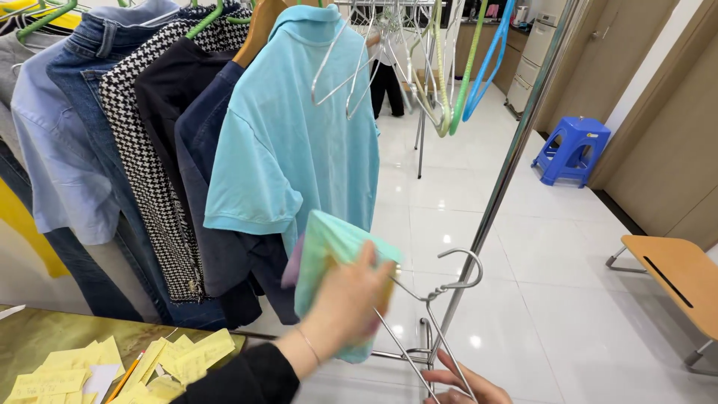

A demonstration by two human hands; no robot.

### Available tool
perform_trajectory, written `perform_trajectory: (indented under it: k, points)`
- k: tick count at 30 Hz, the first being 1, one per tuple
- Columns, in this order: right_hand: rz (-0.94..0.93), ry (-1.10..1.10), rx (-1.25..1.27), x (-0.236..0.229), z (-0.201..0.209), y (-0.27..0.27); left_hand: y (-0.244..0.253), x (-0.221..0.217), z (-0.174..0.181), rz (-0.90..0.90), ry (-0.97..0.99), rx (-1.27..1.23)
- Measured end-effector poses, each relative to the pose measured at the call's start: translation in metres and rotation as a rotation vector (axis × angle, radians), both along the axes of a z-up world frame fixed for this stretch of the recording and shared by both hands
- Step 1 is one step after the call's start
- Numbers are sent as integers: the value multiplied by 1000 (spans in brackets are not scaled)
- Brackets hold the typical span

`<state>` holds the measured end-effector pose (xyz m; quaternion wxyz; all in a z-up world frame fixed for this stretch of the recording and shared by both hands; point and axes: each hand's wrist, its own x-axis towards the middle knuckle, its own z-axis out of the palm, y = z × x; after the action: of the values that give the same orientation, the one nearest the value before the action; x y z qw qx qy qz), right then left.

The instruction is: Hanging various items of clothing onto a metal rack using plastic hangers.

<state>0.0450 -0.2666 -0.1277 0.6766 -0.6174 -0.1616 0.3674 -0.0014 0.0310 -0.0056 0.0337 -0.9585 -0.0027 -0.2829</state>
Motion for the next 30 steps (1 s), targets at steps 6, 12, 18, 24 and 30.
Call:
perform_trajectory:
  k: [6,12,18,24,30]
  points:
    - [-67,-14,277,23,-5,-2,-54,-34,65,-349,7,-174]
    - [77,-89,530,9,50,-47,-3,-1,78,-444,-402,330]
    - [505,214,950,10,74,-68,-9,1,70,-544,-259,196]
    - [-323,-546,463,-33,84,-46,-37,-22,99,-589,-271,52]
    - [-688,-714,-9,-47,93,-14,-45,-35,116,-558,-331,103]
